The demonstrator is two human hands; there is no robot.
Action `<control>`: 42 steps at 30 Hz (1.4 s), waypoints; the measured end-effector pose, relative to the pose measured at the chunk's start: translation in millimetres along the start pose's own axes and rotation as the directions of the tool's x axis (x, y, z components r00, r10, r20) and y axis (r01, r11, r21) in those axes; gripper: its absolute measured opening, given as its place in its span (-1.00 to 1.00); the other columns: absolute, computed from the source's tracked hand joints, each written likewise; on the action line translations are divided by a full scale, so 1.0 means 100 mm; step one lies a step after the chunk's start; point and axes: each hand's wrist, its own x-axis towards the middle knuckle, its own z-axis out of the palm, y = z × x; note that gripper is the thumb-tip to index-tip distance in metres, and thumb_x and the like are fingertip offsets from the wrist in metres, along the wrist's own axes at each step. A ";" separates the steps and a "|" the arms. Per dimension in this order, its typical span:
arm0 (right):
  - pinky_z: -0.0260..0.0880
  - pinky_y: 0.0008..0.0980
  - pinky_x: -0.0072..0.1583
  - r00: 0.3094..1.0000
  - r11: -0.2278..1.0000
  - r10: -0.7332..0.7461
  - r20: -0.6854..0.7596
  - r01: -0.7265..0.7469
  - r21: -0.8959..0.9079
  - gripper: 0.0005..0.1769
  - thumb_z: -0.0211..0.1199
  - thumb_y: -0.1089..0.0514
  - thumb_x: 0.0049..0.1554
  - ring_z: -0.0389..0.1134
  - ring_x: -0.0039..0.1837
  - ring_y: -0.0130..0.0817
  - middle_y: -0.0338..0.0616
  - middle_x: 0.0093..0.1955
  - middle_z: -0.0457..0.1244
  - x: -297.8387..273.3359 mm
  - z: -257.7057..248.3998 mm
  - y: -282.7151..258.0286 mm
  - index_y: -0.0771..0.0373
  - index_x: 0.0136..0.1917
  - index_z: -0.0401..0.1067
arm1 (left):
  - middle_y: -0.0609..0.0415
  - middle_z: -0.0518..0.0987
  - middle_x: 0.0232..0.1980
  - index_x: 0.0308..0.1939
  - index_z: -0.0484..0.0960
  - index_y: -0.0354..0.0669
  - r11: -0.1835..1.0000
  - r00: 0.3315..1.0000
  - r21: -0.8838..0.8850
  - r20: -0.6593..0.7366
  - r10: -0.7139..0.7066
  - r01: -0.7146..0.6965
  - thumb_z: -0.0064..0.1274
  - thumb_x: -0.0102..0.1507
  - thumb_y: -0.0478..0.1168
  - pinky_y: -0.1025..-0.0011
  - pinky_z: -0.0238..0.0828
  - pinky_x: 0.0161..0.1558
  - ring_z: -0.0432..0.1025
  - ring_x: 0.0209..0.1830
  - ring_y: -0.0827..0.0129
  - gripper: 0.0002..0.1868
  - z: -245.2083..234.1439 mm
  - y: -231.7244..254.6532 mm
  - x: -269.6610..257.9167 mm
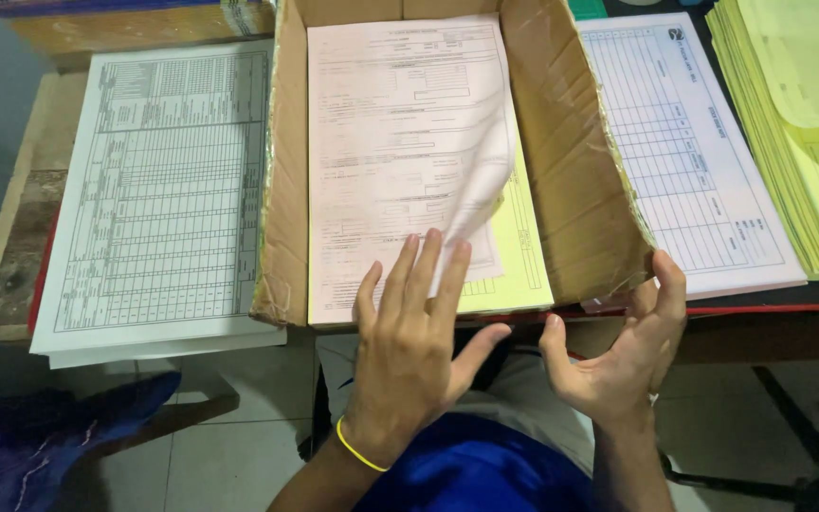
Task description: Sort printed forms by color and type into a cardboard box
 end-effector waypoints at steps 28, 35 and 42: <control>0.14 -0.13 0.35 0.997 0.997 -0.077 0.018 0.076 0.032 0.10 0.43 0.36 -0.25 0.04 0.31 0.06 0.13 0.35 -0.24 -0.01 0.06 -0.01 0.38 0.35 -0.25 | -0.06 0.16 0.16 0.22 0.08 -0.25 0.976 0.886 -0.083 -0.408 -0.218 0.202 0.32 -0.13 0.28 0.30 0.25 0.22 0.15 0.13 0.21 0.10 -0.16 -0.88 -0.61; 0.16 0.02 0.28 0.995 0.997 -0.078 0.059 0.079 -0.019 0.11 0.43 0.34 -0.32 0.04 0.29 0.30 0.17 0.33 -0.27 0.06 0.10 -0.27 0.43 0.31 -0.26 | -0.01 0.44 -0.01 0.10 0.24 -0.21 0.970 0.888 -0.200 -0.409 -0.211 0.138 -0.15 0.15 0.25 0.30 0.18 0.01 0.35 -0.07 0.26 -0.32 -0.40 -1.00 -0.61; 0.26 -0.21 -0.03 0.970 0.978 0.166 0.179 -0.139 -0.152 -0.20 0.48 0.32 -0.21 0.23 0.05 -0.04 0.36 0.09 0.20 0.13 0.07 -0.29 0.68 0.23 0.23 | -0.21 0.14 0.33 0.22 0.29 -0.14 0.778 0.783 0.125 -0.214 -0.585 0.616 -0.28 0.11 0.34 -0.17 -0.31 0.27 -0.06 0.38 0.00 -0.21 -0.55 -1.18 -0.60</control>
